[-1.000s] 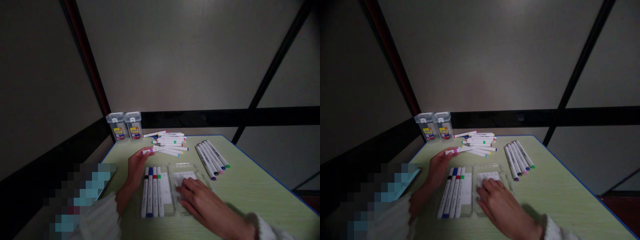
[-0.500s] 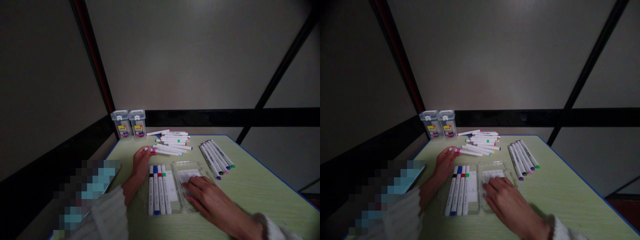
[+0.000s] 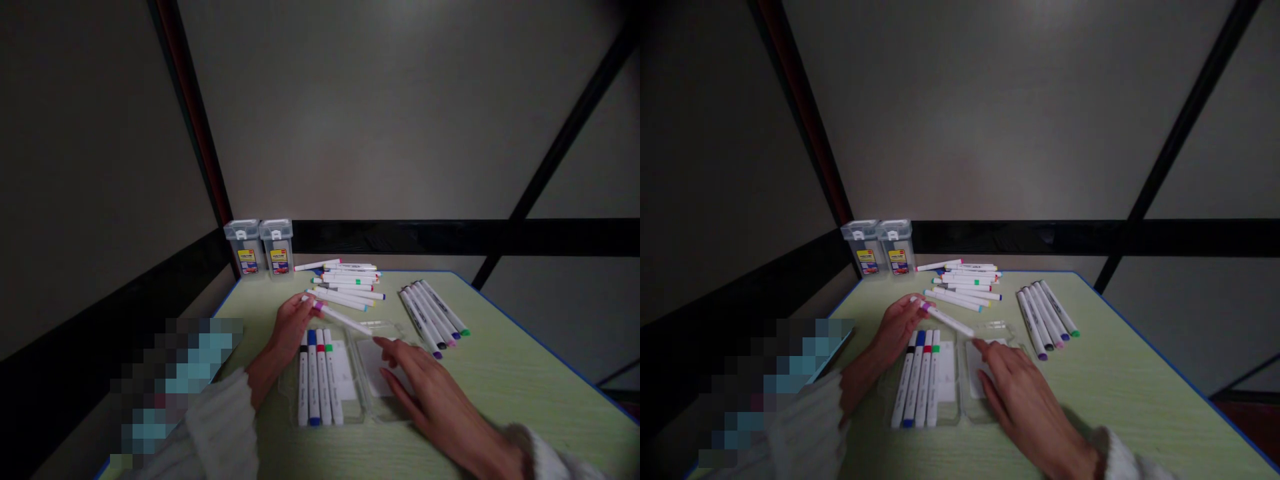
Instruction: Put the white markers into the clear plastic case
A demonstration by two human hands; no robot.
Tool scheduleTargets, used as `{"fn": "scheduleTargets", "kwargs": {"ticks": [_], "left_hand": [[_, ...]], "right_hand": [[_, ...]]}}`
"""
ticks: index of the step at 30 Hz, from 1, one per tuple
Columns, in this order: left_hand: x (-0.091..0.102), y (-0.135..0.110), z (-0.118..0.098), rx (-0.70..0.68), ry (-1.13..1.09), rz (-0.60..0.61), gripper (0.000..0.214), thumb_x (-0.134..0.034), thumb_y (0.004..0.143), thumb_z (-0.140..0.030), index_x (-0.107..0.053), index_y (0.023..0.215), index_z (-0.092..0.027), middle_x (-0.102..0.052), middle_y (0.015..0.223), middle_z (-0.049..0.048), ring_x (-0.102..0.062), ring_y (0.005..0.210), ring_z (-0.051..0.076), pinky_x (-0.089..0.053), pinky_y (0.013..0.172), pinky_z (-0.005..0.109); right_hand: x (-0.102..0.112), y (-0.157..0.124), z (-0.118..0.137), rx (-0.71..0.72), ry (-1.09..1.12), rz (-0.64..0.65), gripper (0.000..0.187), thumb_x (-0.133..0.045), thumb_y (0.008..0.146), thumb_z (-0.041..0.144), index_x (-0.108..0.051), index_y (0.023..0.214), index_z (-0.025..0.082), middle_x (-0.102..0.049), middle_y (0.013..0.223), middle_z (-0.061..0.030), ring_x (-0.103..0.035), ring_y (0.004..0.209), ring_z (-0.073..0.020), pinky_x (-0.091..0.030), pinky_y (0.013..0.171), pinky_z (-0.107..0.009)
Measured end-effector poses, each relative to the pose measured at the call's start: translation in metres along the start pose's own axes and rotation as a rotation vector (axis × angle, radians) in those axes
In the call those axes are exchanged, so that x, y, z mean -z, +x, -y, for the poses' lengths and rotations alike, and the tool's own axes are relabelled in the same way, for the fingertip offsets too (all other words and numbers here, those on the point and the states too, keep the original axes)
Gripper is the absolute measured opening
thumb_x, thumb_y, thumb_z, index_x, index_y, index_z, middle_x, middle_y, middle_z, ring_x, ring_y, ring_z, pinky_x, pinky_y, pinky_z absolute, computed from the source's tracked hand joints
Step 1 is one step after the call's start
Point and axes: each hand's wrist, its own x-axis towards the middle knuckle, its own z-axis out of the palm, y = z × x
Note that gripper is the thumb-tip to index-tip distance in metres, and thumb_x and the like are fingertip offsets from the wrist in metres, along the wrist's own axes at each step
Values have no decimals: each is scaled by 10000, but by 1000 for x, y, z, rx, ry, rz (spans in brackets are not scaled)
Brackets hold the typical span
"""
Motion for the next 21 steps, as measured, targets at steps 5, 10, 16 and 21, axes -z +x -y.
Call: {"fn": "scheduleTargets", "kwargs": {"ticks": [5, 10, 16, 21], "left_hand": [[-3, -3, -1, 54, 18, 78, 229, -638, 631, -290, -524, 738, -122, -628, 653, 29, -529, 543, 77, -417, 589, 222], [-4, -4, 0, 74, 0, 111, 245, -644, 622, -279, -515, 758, -120, -625, 632, 27, -521, 529, 74, -397, 568, 217], [-10, -8, -2, 115, 15, 136, 260, -642, 615, -265, -486, 778, -136, -613, 603, 12, -517, 508, 76, -381, 552, 214], [-12, -10, -3, 124, 4, 162, 307, -637, 617, -257, -409, 804, -170, -603, 579, -12, -520, 499, 77, -367, 534, 202]], "right_hand": [[1, 1, 5, -17, 50, 38, 344, -345, 858, 175, -368, 1201, 160, -612, 898, -98, -586, 799, -199, -482, 672, -358], [2, 2, 9, 16, 82, 68, 326, -319, 869, 158, -385, 1188, 156, -614, 898, -93, -583, 802, -190, -485, 683, -354], [1, 2, 9, 37, 106, 91, 288, -313, 890, 172, -443, 1147, 165, -615, 930, -88, -576, 818, -177, -481, 711, -341], [1, 1, 10, 46, 106, 107, 261, -320, 902, 200, -460, 1122, 173, -613, 872, -70, -573, 786, -173, -480, 692, -332]]}}
